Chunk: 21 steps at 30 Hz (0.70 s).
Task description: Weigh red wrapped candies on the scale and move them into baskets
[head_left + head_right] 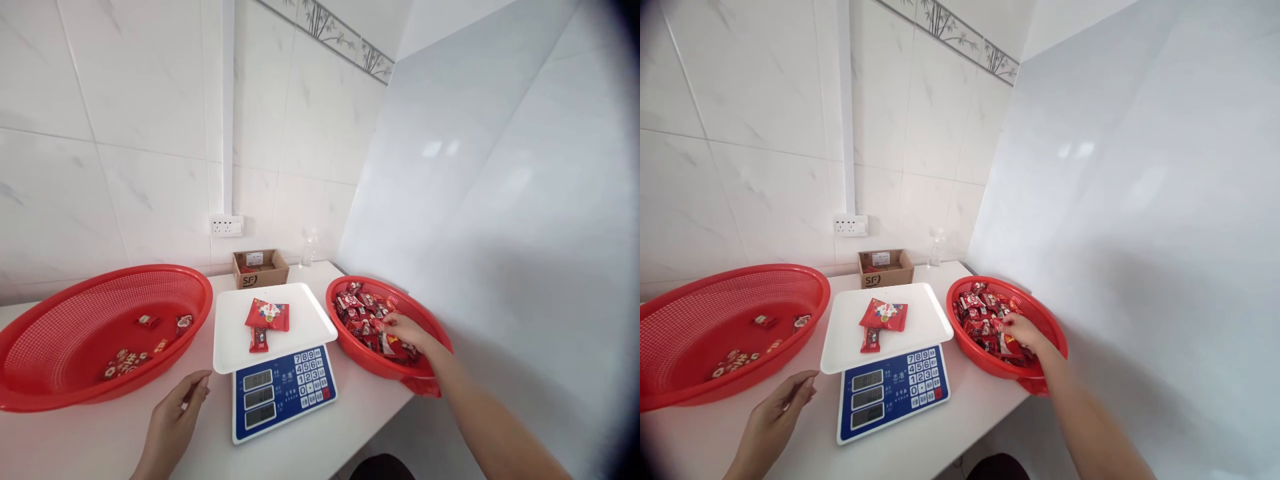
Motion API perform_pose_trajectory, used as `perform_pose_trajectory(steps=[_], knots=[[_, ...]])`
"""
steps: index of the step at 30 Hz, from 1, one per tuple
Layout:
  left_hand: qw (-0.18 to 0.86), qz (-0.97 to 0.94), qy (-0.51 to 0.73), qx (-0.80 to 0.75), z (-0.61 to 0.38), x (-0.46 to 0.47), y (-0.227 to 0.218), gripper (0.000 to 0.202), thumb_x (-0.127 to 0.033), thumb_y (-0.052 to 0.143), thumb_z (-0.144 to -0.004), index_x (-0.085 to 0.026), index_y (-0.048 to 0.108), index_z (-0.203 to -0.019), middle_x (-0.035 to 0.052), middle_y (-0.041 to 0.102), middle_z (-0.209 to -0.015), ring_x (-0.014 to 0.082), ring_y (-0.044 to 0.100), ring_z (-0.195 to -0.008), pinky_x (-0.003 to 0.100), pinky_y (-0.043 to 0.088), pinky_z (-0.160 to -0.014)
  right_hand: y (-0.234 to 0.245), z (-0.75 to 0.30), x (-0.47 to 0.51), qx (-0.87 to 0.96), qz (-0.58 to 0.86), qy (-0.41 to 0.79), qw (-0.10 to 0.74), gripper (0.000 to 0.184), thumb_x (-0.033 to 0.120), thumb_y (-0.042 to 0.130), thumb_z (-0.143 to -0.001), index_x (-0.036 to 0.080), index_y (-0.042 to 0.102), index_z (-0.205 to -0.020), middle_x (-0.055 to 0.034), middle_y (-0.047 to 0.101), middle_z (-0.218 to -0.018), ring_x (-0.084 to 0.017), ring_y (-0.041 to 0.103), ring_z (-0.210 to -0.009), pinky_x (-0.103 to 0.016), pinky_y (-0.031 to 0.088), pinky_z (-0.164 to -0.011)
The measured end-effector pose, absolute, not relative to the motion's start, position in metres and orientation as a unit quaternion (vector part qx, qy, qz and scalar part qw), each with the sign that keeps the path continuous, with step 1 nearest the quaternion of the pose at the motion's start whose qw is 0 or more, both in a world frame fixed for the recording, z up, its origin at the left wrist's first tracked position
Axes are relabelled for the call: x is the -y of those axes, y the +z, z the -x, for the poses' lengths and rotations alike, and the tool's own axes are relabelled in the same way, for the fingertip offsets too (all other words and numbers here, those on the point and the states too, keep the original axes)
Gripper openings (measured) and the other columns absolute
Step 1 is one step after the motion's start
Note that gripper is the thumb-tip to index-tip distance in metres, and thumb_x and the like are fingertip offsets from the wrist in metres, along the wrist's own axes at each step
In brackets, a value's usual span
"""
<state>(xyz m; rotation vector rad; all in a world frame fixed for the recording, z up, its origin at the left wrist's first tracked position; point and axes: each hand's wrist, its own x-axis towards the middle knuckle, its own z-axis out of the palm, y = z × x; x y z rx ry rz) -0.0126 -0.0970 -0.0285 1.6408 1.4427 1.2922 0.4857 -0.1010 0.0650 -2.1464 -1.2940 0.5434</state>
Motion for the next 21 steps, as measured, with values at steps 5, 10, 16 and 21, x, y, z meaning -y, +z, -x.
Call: perform_pose_trajectory(steps=[5,10,16,21], knots=[[0.298,-0.625,0.475,-0.542,0.014,0.096,-0.032,0.034,-0.052,0.053,-0.07,-0.024,0.063,-0.086,0.0002,0.07,-0.075,0.0186,0.068,-0.069,0.021,0.053,-0.058,0.077,-0.488,0.094,0.448,0.758,0.25,0.403,0.03,0.042,0.053,-0.079,0.02,0.05,-0.099,-0.008,0.061,-0.107,-0.018,0.061,-0.091,-0.026,0.051,-0.07],[0.284,-0.638,0.461,-0.548,0.015,0.093,-0.037,0.034,-0.051,0.053,-0.07,-0.025,0.063,-0.088,0.0,0.071,-0.077,0.0189,0.069,-0.07,0.021,0.053,-0.06,0.091,-0.491,0.091,0.454,0.727,0.282,0.43,0.028,0.039,0.044,-0.085,0.024,0.046,-0.109,-0.0067,0.057,-0.118,-0.015,0.059,-0.099,-0.025,0.051,-0.079],[0.284,-0.642,0.453,-0.549,0.016,0.09,-0.04,0.036,-0.053,0.052,-0.071,-0.025,0.063,-0.089,0.0008,0.071,-0.08,0.0194,0.069,-0.071,0.021,0.053,-0.059,0.073,-0.498,0.102,0.468,0.781,0.304,0.282,0.021,0.03,0.067,-0.065,0.018,0.061,-0.081,-0.0054,0.066,-0.089,-0.02,0.061,-0.084,-0.031,0.049,-0.074],[0.284,-0.641,0.454,-0.549,0.016,0.09,-0.039,0.034,-0.052,0.054,-0.069,-0.025,0.064,-0.086,0.0007,0.071,-0.079,0.0194,0.069,-0.07,0.021,0.053,-0.058,0.062,-0.491,0.103,0.476,0.809,0.291,0.185,0.036,0.025,0.075,-0.051,0.02,0.063,-0.084,-0.006,0.066,-0.092,-0.023,0.06,-0.085,-0.035,0.046,-0.078]])
